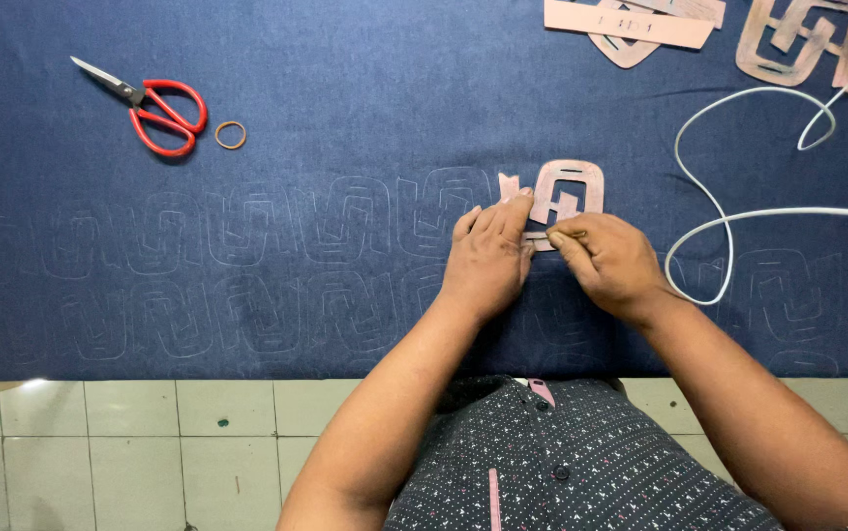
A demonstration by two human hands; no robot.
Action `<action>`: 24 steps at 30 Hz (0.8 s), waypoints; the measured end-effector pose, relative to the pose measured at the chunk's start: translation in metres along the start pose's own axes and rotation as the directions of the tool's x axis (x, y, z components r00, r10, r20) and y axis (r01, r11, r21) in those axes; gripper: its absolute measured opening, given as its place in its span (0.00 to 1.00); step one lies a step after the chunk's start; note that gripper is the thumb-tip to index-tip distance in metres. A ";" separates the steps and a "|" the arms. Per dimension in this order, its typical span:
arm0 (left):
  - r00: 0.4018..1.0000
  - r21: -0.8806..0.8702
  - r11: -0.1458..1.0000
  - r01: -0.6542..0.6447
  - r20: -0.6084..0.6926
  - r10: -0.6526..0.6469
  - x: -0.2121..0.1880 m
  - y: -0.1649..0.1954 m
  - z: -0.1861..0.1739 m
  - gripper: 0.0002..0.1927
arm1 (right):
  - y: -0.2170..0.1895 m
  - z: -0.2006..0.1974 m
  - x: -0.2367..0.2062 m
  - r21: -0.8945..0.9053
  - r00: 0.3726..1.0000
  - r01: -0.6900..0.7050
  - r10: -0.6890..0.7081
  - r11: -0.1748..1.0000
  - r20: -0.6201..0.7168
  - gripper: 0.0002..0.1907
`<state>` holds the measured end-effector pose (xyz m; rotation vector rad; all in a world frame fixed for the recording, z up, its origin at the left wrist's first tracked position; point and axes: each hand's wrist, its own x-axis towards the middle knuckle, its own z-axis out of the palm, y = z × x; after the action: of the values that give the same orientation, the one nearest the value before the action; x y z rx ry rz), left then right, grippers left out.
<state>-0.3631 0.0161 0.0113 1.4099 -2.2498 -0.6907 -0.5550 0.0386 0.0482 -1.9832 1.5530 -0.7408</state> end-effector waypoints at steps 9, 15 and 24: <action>0.995 0.119 0.989 -0.087 -0.038 0.092 -0.003 -0.003 0.002 0.28 | 0.006 -0.004 -0.006 -0.035 1.000 0.004 -0.003 0.999 0.024 0.08; 0.994 0.148 0.986 -0.078 -0.064 0.089 -0.006 -0.002 0.006 0.30 | 0.019 -0.012 0.010 0.005 0.975 -0.131 0.130 0.991 -0.181 0.09; 0.974 0.233 0.966 -0.111 -0.168 0.152 -0.010 -0.004 0.016 0.29 | 0.024 -0.021 0.033 0.045 0.971 -0.101 0.108 0.994 -0.213 0.09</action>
<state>-0.3649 0.0271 -0.0045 1.3443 -2.3010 -0.2589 -0.5796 0.0000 0.0508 -1.8302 1.7423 -0.9582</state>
